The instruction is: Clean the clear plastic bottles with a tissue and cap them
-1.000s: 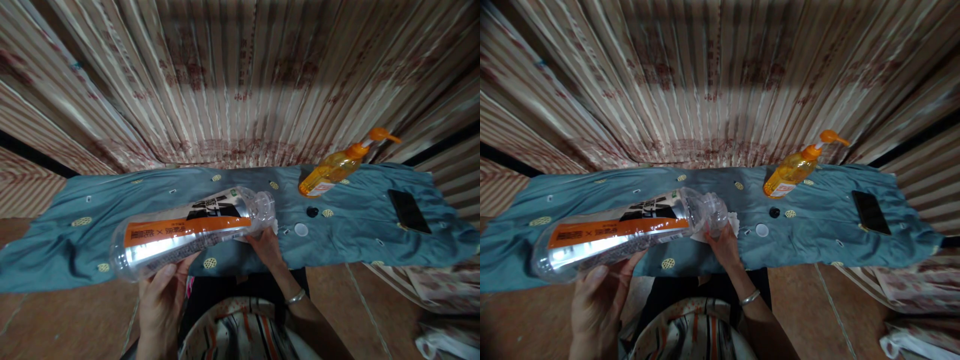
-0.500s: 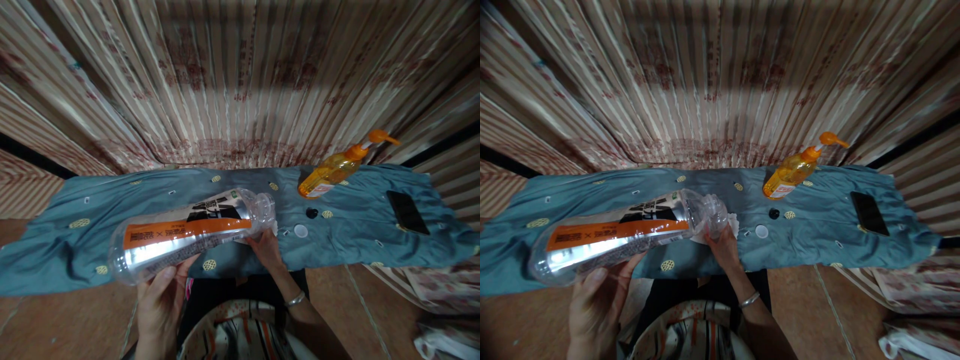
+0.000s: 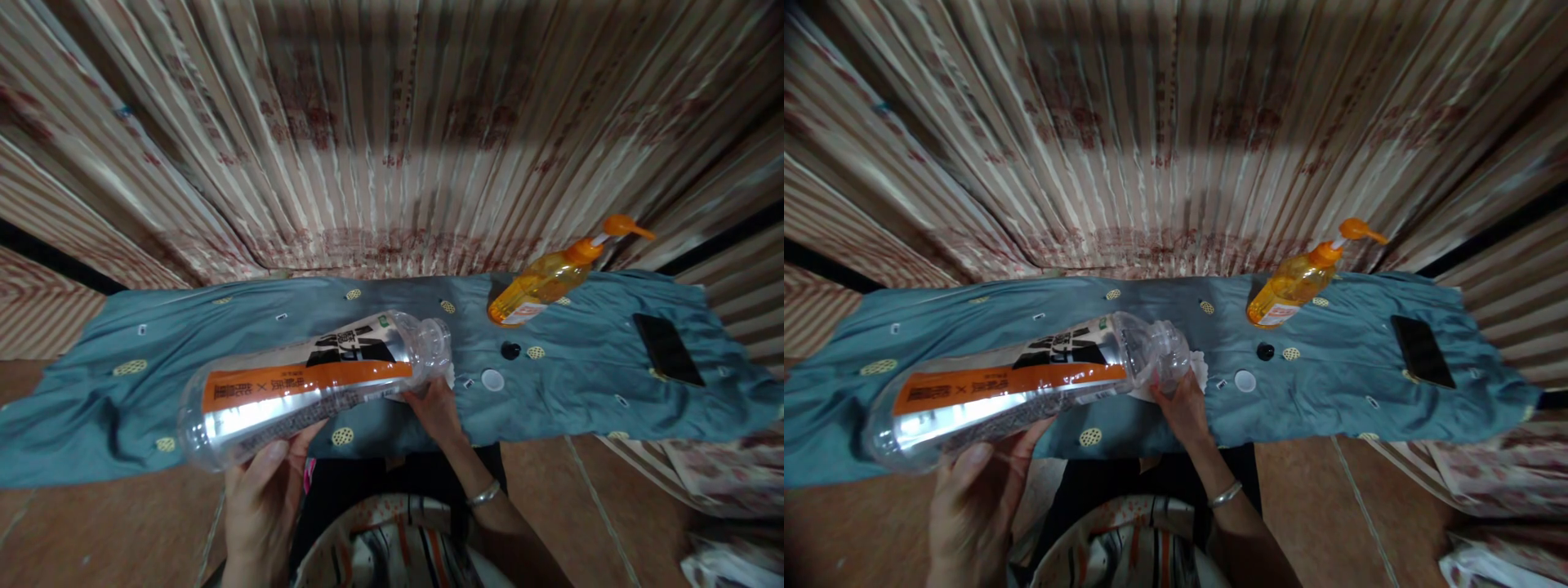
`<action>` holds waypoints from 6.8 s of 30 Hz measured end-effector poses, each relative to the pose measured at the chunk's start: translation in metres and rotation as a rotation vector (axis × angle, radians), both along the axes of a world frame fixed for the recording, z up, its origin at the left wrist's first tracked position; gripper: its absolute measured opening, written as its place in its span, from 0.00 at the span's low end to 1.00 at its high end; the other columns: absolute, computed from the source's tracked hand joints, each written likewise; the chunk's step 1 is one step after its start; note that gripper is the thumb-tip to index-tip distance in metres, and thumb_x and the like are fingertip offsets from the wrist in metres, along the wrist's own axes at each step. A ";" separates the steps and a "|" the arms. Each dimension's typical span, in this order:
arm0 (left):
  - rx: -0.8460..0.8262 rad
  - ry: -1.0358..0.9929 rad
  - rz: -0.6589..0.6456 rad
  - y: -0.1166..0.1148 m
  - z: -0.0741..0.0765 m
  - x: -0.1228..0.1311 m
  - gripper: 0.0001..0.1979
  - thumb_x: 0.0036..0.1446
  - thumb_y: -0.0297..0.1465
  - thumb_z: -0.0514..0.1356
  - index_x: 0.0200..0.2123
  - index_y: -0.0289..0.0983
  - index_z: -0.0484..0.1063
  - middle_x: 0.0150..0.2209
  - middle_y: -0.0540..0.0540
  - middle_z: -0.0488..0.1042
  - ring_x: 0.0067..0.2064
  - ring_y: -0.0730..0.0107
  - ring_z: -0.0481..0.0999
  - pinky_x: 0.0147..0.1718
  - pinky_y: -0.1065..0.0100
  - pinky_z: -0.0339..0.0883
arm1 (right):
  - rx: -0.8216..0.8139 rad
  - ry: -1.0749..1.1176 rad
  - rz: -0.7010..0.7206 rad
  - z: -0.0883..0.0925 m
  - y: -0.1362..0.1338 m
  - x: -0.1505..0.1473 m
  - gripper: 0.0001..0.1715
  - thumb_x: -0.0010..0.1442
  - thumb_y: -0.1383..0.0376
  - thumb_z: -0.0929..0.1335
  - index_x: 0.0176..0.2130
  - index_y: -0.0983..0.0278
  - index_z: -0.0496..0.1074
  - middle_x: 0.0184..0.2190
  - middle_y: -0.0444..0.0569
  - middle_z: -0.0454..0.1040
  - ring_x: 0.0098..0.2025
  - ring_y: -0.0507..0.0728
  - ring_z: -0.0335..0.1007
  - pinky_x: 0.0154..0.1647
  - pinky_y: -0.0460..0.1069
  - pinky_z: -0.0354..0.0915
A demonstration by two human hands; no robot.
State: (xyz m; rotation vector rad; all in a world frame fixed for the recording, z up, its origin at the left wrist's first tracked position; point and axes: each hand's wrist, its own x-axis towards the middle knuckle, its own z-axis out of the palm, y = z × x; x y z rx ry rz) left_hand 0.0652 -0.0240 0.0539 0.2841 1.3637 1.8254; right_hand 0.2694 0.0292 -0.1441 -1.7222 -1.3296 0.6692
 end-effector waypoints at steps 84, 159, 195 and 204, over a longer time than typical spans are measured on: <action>0.060 0.032 -0.041 -0.006 -0.011 -0.005 0.42 0.20 0.44 0.91 0.46 0.52 0.90 0.34 0.51 0.86 0.42 0.49 0.90 0.42 0.47 0.92 | 0.132 -0.078 0.033 -0.029 0.000 0.003 0.24 0.61 0.52 0.80 0.49 0.57 0.71 0.48 0.61 0.86 0.54 0.75 0.87 0.55 0.72 0.84; 0.090 0.031 -0.048 -0.003 -0.004 -0.003 0.49 0.17 0.41 0.92 0.51 0.55 0.87 0.35 0.53 0.87 0.41 0.51 0.90 0.47 0.44 0.91 | 0.100 -0.074 0.035 -0.019 0.001 0.003 0.24 0.58 0.56 0.81 0.47 0.57 0.71 0.48 0.58 0.85 0.56 0.75 0.86 0.56 0.71 0.84; 0.054 0.031 -0.026 0.003 0.005 -0.001 0.52 0.11 0.42 0.91 0.51 0.53 0.87 0.38 0.50 0.87 0.51 0.43 0.89 0.55 0.38 0.88 | 0.143 -0.078 0.021 -0.032 0.001 0.004 0.24 0.62 0.51 0.79 0.50 0.58 0.72 0.49 0.64 0.87 0.54 0.76 0.88 0.56 0.72 0.84; 0.068 0.035 -0.035 0.003 0.004 -0.002 0.53 0.11 0.43 0.91 0.51 0.54 0.87 0.38 0.51 0.87 0.49 0.44 0.89 0.55 0.36 0.87 | 0.154 -0.083 0.040 -0.032 0.000 0.006 0.27 0.64 0.46 0.78 0.52 0.58 0.73 0.50 0.62 0.87 0.54 0.75 0.87 0.55 0.73 0.84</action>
